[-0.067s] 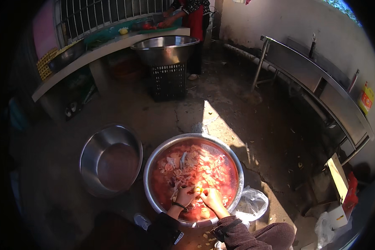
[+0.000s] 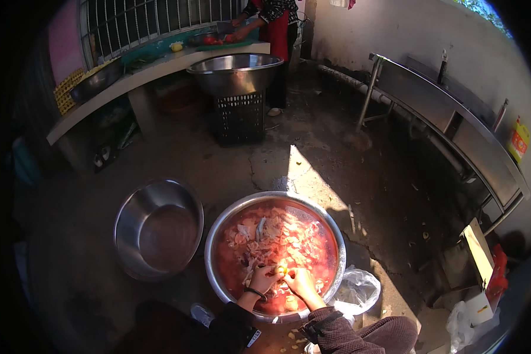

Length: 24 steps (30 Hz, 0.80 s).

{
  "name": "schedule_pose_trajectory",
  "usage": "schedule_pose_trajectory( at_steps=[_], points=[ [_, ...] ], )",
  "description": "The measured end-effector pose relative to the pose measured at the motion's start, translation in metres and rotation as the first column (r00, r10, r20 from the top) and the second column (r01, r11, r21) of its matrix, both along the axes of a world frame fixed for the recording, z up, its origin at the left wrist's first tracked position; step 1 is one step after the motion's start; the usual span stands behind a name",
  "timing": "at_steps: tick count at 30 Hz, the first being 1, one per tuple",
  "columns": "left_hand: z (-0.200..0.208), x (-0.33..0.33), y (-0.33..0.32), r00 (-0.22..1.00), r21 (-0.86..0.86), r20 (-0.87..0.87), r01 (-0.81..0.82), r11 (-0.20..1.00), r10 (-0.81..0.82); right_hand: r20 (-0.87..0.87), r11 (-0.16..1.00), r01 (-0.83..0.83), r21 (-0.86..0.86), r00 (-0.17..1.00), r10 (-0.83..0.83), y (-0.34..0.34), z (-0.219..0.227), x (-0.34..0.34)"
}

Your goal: The person sits on the ground and uses both hands to tear pieces of raw meat from a large metal bowl filled with red liquid. They separate the meat into smaller pieces and place them into a second bowl.

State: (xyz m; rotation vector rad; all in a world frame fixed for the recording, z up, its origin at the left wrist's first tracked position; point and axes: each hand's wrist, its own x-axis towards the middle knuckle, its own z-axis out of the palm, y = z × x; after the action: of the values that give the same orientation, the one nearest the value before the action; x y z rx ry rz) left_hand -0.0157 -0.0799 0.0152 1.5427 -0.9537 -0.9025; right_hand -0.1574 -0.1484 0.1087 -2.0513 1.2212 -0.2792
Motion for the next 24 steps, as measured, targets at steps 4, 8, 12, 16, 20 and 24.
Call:
schedule_pose_trajectory(
  at_steps=[4, 8, 12, 16, 20, 24],
  points=[
    [-0.013, 0.002, 0.006, 0.999, 0.056, -0.039, 0.015, 0.998, -0.013, 0.031, 1.000, -0.026, -0.018, 0.999, 0.026, 0.001, -0.016, -0.004],
    [-0.016, -0.001, 0.011, 1.000, -0.076, -0.013, 0.020, 0.997, -0.021, 0.079, 0.999, -0.035, -0.041, 0.996, 0.038, 0.004, -0.025, -0.009],
    [-0.003, -0.001, 0.012, 1.000, 0.040, -0.004, 0.015, 0.999, -0.015, 0.158, 1.000, -0.002, 0.021, 0.988, -0.001, 0.008, -0.017, -0.009],
    [0.018, 0.002, 0.016, 0.986, 0.004, -0.161, 0.030, 1.000, -0.029, 0.148, 0.991, -0.010, 0.133, 0.989, -0.010, 0.008, -0.006, -0.005],
    [0.030, 0.008, 0.022, 0.924, 0.111, -0.382, 0.054, 0.992, -0.008, 0.422, 0.899, -0.150, 0.412, 0.905, -0.043, 0.002, 0.000, -0.013],
    [0.036, 0.009, 0.023, 0.891, 0.149, -0.453, 0.052, 0.988, 0.021, 0.420, 0.883, -0.155, 0.443, 0.906, -0.052, 0.000, 0.000, -0.015]
  ],
)
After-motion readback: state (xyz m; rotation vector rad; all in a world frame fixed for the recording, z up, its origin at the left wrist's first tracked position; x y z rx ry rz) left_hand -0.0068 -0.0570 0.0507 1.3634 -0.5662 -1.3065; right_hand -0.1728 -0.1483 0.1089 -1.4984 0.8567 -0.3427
